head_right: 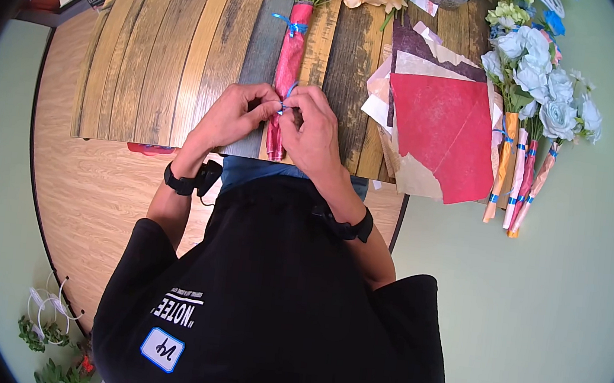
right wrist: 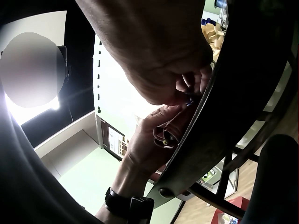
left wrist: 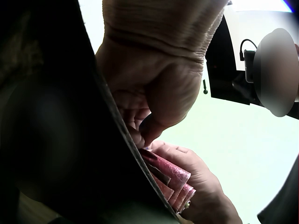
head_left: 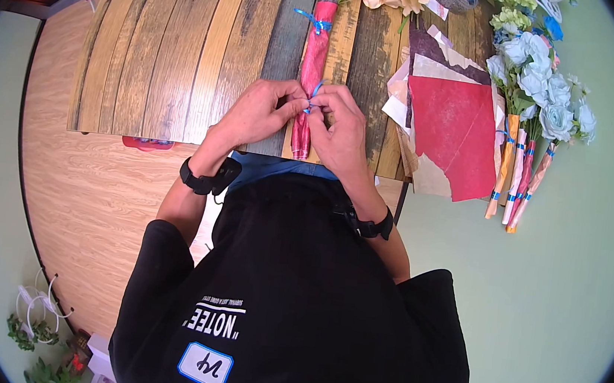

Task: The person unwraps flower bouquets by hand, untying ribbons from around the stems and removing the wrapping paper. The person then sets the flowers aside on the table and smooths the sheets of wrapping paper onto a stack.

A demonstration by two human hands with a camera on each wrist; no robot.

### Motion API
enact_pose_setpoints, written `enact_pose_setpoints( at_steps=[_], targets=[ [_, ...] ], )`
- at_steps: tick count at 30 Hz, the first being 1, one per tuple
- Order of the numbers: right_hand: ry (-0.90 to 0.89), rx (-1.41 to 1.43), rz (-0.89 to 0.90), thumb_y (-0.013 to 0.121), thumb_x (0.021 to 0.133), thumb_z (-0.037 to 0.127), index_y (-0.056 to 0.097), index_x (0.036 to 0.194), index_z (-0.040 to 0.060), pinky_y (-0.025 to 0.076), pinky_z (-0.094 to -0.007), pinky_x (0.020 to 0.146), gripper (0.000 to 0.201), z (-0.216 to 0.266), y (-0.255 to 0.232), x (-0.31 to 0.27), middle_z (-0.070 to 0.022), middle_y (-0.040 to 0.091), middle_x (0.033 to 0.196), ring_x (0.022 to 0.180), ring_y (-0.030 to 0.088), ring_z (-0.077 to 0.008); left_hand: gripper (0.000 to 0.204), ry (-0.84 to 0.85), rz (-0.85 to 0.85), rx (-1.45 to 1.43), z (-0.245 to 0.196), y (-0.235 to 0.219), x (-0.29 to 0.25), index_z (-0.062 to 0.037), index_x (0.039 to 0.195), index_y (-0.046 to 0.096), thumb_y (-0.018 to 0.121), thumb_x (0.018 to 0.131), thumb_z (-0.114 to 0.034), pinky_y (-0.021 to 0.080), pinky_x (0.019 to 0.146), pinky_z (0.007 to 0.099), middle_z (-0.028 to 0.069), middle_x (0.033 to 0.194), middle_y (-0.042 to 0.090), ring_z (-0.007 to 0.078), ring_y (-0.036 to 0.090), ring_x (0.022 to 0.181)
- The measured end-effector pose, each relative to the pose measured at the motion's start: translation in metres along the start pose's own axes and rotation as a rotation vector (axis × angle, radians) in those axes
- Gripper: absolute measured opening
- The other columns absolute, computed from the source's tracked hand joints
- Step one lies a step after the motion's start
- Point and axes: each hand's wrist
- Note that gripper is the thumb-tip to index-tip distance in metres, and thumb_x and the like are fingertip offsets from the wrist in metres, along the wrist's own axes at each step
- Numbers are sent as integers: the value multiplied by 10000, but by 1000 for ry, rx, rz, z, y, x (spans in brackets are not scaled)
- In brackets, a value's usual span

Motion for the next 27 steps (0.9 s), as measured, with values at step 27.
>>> enact_pose_setpoints(
  at_steps=[27],
  targets=[
    [224, -74, 30, 763, 720, 40, 567, 893, 13, 484, -388, 880, 263, 14, 11, 4, -139, 554, 1088, 1034, 576, -310, 147, -145, 161, -196, 10, -12, 16, 14, 922, 706, 634, 927, -115, 453, 637, 281, 35, 715, 644, 87, 546, 674]
  ],
)
Point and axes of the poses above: each hand's wrist, its own x-axis towards the middle knuckle, its own y-axis out of the palm, z = x × y
